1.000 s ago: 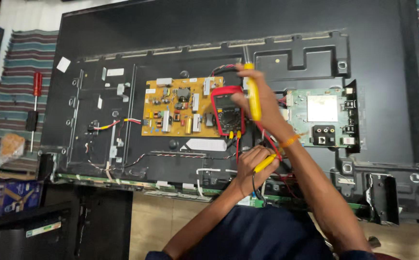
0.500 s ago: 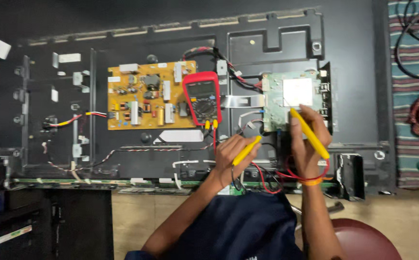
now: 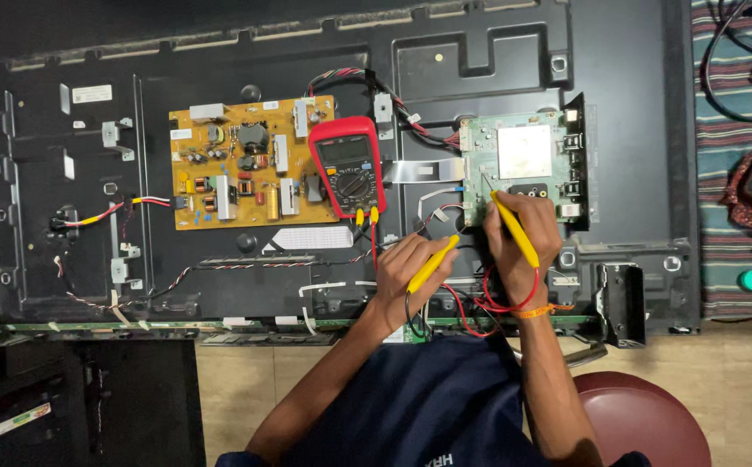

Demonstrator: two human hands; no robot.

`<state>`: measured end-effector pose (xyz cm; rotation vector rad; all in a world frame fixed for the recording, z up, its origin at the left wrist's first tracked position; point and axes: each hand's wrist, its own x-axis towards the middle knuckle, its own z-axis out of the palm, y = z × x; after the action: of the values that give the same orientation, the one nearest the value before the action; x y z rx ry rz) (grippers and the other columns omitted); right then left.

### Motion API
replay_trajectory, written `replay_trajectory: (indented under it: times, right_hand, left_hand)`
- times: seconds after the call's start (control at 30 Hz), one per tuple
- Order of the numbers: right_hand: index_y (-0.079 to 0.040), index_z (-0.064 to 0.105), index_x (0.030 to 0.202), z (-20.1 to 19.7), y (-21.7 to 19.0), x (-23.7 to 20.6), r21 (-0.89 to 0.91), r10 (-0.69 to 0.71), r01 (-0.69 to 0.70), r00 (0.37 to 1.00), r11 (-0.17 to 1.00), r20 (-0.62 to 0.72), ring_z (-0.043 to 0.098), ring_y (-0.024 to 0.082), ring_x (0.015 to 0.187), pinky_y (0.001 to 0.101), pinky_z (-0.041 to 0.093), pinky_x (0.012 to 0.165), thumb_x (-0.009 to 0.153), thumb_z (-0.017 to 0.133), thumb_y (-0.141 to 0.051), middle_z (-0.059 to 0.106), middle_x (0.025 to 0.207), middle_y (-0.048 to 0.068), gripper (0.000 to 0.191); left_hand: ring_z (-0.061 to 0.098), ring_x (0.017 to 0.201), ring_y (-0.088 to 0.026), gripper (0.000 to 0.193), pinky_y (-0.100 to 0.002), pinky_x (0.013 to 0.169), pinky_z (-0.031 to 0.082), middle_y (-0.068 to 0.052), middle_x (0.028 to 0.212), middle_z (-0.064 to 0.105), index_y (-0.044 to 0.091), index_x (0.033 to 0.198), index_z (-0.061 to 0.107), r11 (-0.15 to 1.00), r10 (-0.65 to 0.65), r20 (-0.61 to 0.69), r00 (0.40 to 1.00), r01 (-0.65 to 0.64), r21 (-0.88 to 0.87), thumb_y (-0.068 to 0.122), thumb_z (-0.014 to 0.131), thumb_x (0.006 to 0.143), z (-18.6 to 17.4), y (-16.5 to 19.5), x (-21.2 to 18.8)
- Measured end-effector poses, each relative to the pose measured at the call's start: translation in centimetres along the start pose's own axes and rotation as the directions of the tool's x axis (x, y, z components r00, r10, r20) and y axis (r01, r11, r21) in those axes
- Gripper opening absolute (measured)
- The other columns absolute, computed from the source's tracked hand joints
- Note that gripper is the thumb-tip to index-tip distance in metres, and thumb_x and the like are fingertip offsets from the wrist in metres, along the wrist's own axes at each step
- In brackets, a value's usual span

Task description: The person works on a disassembled television lying face-down on a workbench. They first handle wires on the boards, retrieve a red multimeter from a drawer, then use yellow multimeter probes to test points on the green main board and later the yellow power board, moving the probes between different components.

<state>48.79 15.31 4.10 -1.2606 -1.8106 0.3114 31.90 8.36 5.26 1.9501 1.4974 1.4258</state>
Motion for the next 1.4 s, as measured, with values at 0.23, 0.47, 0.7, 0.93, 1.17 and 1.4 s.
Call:
replay_trajectory:
  times: [0.23,0.47,0.7,0.93,1.17,1.4]
  right_hand:
    - [0.001,0.071,0.107,0.3,0.4,-0.2,-0.024,-0.015,0.015,1.000,1.000,0.016,0.065,0.033,0.092,0.0403,0.052,0.082,0.094,0.078,0.002,0.070,0.102,0.016,0.015]
    - [0.001,0.071,0.111,0.9,0.7,-0.8,-0.007,0.002,-0.002,1.000,1.000,0.019,0.065,0.033,0.099,0.0412,0.052,0.090,0.101,0.076,0.000,0.070,0.106,0.016,0.011]
    - [0.002,0.071,0.112,1.4,1.1,-1.3,-0.015,-0.008,0.008,1.000,1.000,-0.003,0.064,0.031,0.098,0.0416,0.051,0.092,0.103,0.075,-0.002,0.070,0.107,0.015,0.011]
    - [0.002,0.071,0.111,1.4,0.7,-1.1,0.014,0.008,-0.008,1.000,1.000,-0.011,0.063,0.032,0.100,0.0410,0.051,0.090,0.103,0.073,-0.001,0.070,0.106,0.015,0.010]
    - [0.003,0.070,0.111,1.5,0.7,-1.1,0.013,0.001,-0.001,1.000,1.000,-0.017,0.063,0.032,0.099,0.0416,0.050,0.089,0.103,0.074,-0.002,0.069,0.105,0.015,0.009]
    - [0.003,0.069,0.111,1.6,0.9,-1.1,0.020,-0.003,0.003,1.000,1.000,-0.020,0.063,0.032,0.099,0.0407,0.051,0.088,0.104,0.074,-0.001,0.069,0.106,0.015,0.010]
  left_hand:
    - [0.066,0.074,-0.028,0.019,-0.038,0.066,0.052,-0.010,0.083,0.066,0.000,0.106,0.069,1.000,-0.019,0.006,1.000,0.019,-0.002,0.007,0.078,0.092,0.0,-0.2,-0.3]
    - [0.067,0.077,-0.026,0.020,-0.037,0.069,0.053,-0.009,0.087,0.068,0.001,0.106,0.070,0.999,-0.026,0.013,1.000,0.025,0.049,0.013,0.078,0.092,0.0,-0.3,-0.7]
    - [0.067,0.076,-0.025,0.019,-0.036,0.067,0.053,-0.008,0.087,0.068,0.000,0.103,0.070,0.997,-0.007,0.004,1.000,0.007,0.075,0.013,0.080,0.091,0.2,-0.6,-0.8]
    - [0.066,0.075,-0.025,0.020,-0.036,0.067,0.053,-0.009,0.088,0.069,-0.001,0.104,0.071,0.997,0.006,0.005,1.000,-0.006,0.071,0.012,0.079,0.092,0.0,-0.4,-0.5]
    - [0.066,0.075,-0.025,0.021,-0.036,0.068,0.053,-0.009,0.087,0.068,-0.001,0.107,0.070,0.999,0.002,0.018,1.000,-0.003,0.047,0.012,0.078,0.093,-0.1,-0.4,-0.5]
    - [0.067,0.077,-0.026,0.021,-0.037,0.069,0.053,-0.009,0.087,0.067,0.001,0.107,0.069,0.998,-0.013,0.021,1.000,0.011,0.055,0.013,0.079,0.092,-0.1,-0.5,-0.6]
